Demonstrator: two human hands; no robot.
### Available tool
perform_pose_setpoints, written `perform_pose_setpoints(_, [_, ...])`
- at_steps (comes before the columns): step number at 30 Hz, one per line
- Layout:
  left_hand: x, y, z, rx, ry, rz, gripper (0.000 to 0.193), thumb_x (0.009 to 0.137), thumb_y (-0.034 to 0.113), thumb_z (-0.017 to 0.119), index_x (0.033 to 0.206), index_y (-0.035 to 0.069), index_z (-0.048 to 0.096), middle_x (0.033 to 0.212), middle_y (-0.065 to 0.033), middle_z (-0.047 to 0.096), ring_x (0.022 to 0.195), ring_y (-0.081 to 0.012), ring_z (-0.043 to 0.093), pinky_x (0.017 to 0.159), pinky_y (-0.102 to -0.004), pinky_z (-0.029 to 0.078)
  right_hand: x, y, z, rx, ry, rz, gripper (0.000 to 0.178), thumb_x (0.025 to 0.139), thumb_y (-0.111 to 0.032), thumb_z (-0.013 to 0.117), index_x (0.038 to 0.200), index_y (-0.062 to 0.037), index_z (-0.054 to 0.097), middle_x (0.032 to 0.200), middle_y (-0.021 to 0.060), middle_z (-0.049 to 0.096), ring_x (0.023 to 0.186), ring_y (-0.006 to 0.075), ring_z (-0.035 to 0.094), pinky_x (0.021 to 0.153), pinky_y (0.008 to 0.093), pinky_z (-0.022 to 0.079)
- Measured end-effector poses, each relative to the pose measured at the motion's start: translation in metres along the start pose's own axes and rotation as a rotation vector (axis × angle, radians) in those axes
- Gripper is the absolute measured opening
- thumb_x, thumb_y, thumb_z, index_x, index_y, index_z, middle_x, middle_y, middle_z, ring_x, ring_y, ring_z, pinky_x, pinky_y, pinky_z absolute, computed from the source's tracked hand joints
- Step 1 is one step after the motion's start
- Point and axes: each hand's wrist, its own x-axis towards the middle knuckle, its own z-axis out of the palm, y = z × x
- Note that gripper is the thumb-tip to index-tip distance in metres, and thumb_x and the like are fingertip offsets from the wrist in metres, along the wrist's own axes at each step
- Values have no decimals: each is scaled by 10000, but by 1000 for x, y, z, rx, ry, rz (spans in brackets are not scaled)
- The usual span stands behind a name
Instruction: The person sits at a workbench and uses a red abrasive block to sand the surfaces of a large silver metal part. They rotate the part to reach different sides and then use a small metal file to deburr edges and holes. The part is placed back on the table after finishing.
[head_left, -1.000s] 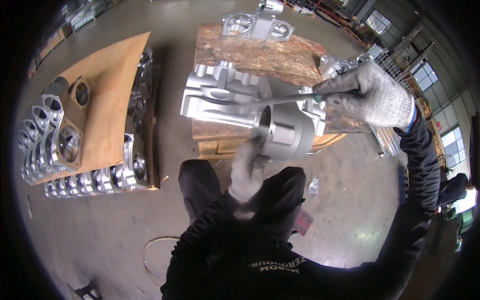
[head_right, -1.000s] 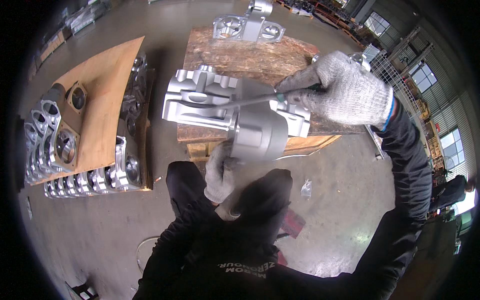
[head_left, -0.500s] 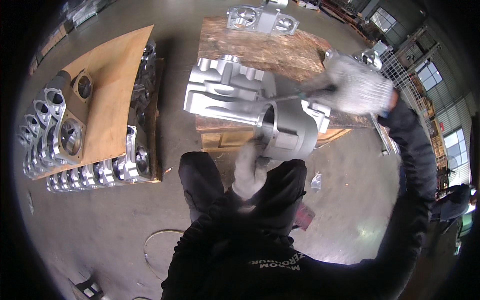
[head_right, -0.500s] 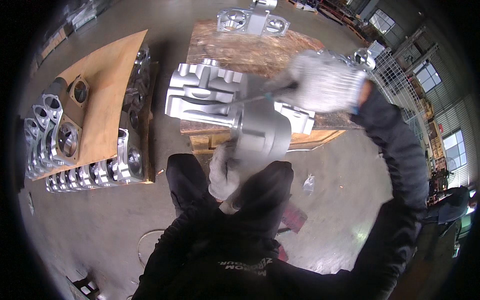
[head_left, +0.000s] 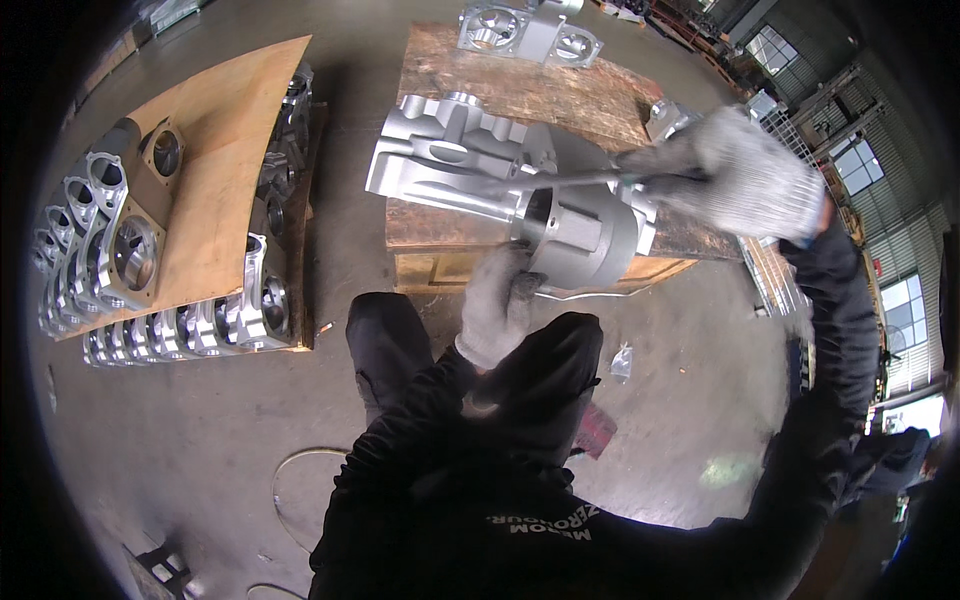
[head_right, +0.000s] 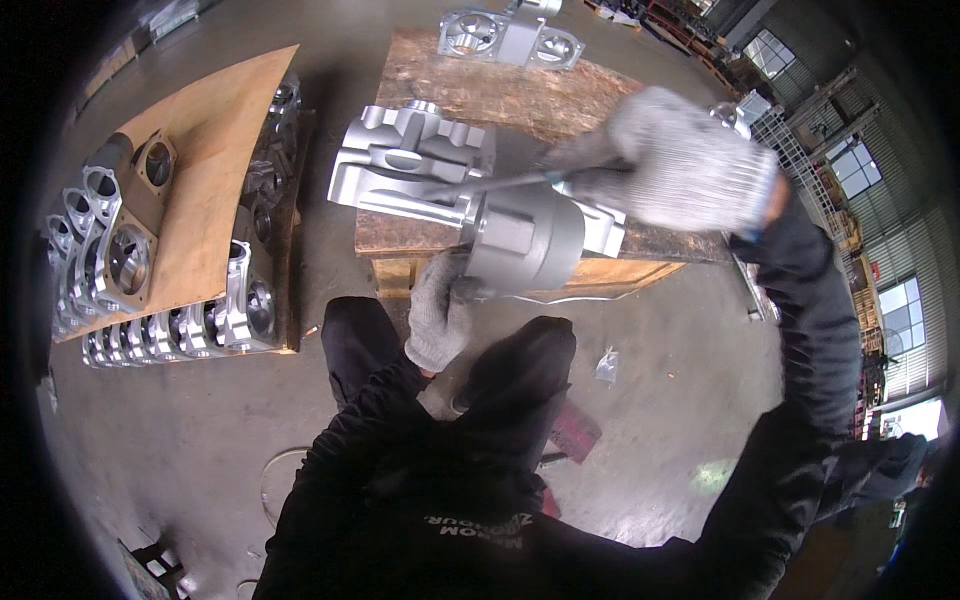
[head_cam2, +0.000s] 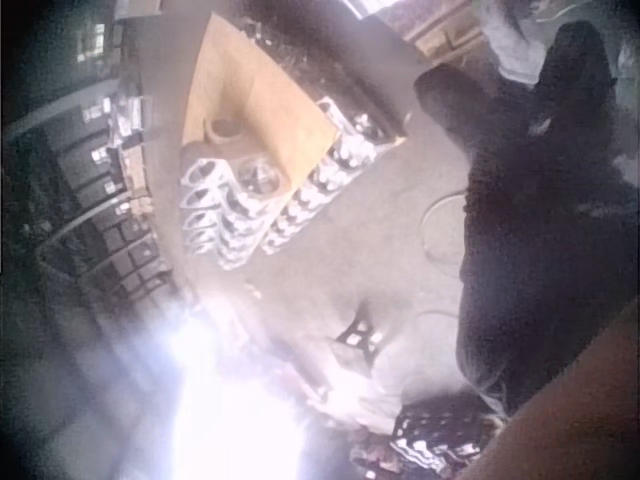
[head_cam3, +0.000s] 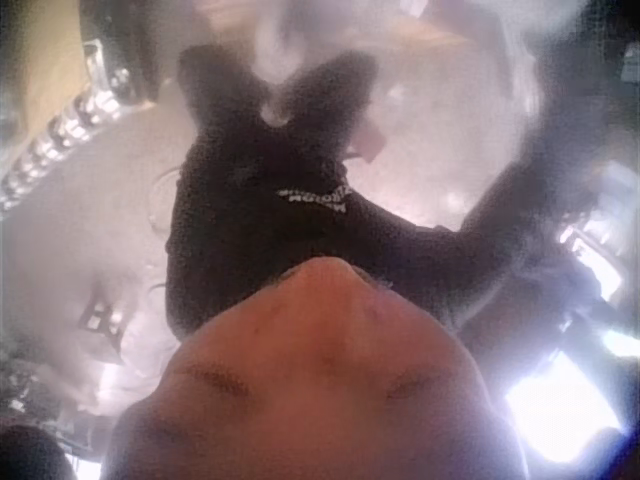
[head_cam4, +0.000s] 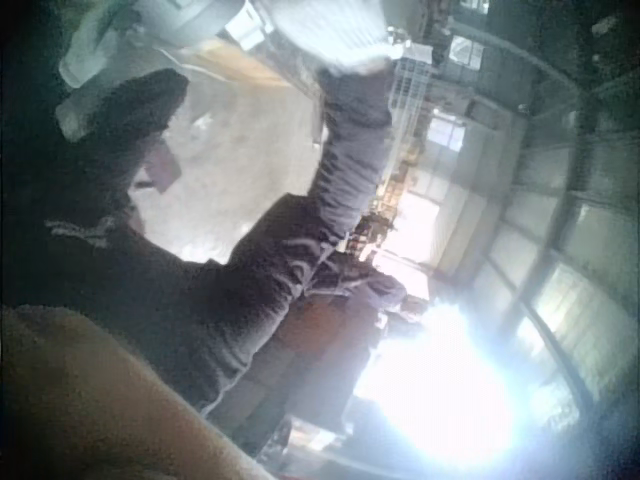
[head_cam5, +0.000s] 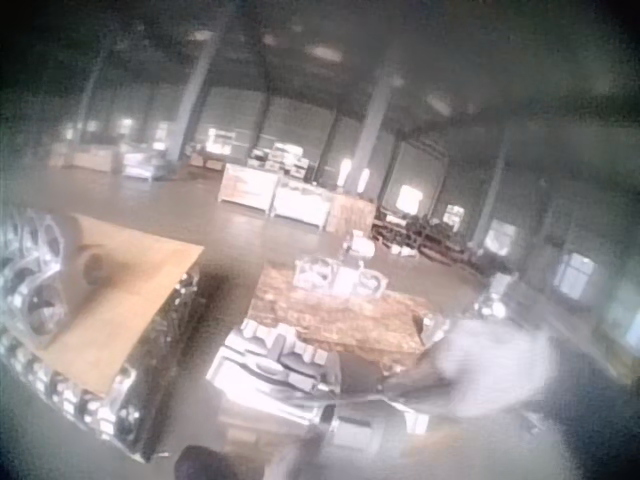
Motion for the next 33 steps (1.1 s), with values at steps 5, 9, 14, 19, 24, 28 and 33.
perform_pose_setpoints(5, [-4,2,17,-288,139,-172,320,879,-26,600,1198,-42,612,1145,-236,641,997,-395,651,890,-423,529,-5,-6,3,78,51,-117,365,924,-194,775,1267,-73,736,998,128,793,795,201,769,753,330,618])
perform_pose_setpoints(9, [0,-8,13,-89,69,-16,329,865,-33,592,1193,-44,610,1138,-249,641,1001,-410,644,874,-434,528,-1,20,-4,226,-100,-57,380,969,-230,735,1313,-71,708,942,119,792,715,154,735,661,293,592])
perform_pose_setpoints(14, [-3,-6,18,-149,172,-57,301,878,-9,569,1175,-40,609,1081,-254,650,965,-427,638,869,-453,524,8,52,-2,402,-193,135,405,953,-260,748,1304,-60,713,921,104,776,815,153,752,782,288,631])
perform_pose_setpoints(19, [13,9,3,-64,91,-21,257,911,1,557,1159,-41,606,1016,-232,670,916,-388,662,836,-441,535,14,9,-15,315,-98,-42,386,936,-172,772,1290,-31,709,932,113,789,773,143,746,685,256,627])
perform_pose_setpoints(24, [31,27,9,-205,133,-162,192,988,68,553,1131,-44,614,945,-206,682,807,-331,696,746,-408,546,-4,-5,-3,-67,204,-57,280,896,-146,793,1159,-51,778,909,128,769,792,208,742,767,321,619])
perform_pose_setpoints(28, [49,16,13,-149,143,-48,180,1016,88,559,1136,-11,649,892,-171,680,780,-282,683,719,-394,538,-11,-33,1,-264,280,39,264,882,-202,802,1117,-81,804,768,123,731,715,270,717,719,351,597])
perform_pose_setpoints(33, [72,12,18,-125,178,-69,214,1018,172,580,1093,-10,665,824,-160,657,784,-277,658,722,-412,526,4,-37,13,-472,523,-155,180,899,-163,714,1022,-74,809,857,148,718,832,333,710,751,441,583])
